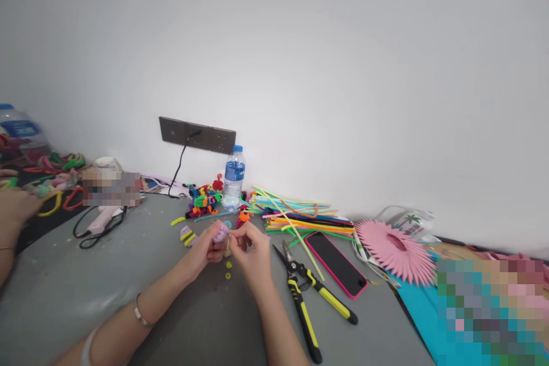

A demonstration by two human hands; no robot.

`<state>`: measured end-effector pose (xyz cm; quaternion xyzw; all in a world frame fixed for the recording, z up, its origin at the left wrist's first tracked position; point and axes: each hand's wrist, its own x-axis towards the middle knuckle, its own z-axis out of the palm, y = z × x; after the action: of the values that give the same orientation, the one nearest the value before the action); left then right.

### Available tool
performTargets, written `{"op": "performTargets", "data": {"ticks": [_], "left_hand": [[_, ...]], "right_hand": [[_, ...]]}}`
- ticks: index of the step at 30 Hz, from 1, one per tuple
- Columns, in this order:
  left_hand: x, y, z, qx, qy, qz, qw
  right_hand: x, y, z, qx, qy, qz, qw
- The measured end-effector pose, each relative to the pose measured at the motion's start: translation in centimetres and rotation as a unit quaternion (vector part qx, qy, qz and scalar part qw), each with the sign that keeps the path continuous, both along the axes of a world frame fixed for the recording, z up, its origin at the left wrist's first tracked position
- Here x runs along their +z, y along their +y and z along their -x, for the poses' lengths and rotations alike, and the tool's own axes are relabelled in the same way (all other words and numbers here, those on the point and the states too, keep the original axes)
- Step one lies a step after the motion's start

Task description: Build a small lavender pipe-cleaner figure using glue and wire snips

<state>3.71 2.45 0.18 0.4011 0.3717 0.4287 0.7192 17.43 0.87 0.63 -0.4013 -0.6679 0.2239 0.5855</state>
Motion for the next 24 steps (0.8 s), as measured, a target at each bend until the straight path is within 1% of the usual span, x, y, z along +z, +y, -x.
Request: {"op": "performTargets", "data": {"ticks": [4,9,12,19,24], "left_hand": [[0.0,0.0,0.0,0.004,0.005,-0.008,1.000],[0.0,0.0,-0.2,0.009,-0.009,0.009,1.000],[-0.1,0.0,-0.3,0.016,-0.013,0.004,1.000],[-1.5,0.6,-0.7,0.028,-0.002,-0.007,1.000],[-2.0,0.5,-0.8,0.063,0.056,-0.063,0.994]], "right_hand": [[0.0,-0.2,0.2,-0.016,-0.011,-0.009,1.000],[-0.4,-0.2,0.5,-0.010,-0.024,-0.017,1.000],[-0.5,-0.3,0.6,-0.009,-0.041,-0.034,0.999],[-0.8,-0.2,0.9,-0.028,-0.066,-0.042,0.997],[-1.2,-0.1,1.1,-0.036,-0.073,-0.043,0.996]]}}
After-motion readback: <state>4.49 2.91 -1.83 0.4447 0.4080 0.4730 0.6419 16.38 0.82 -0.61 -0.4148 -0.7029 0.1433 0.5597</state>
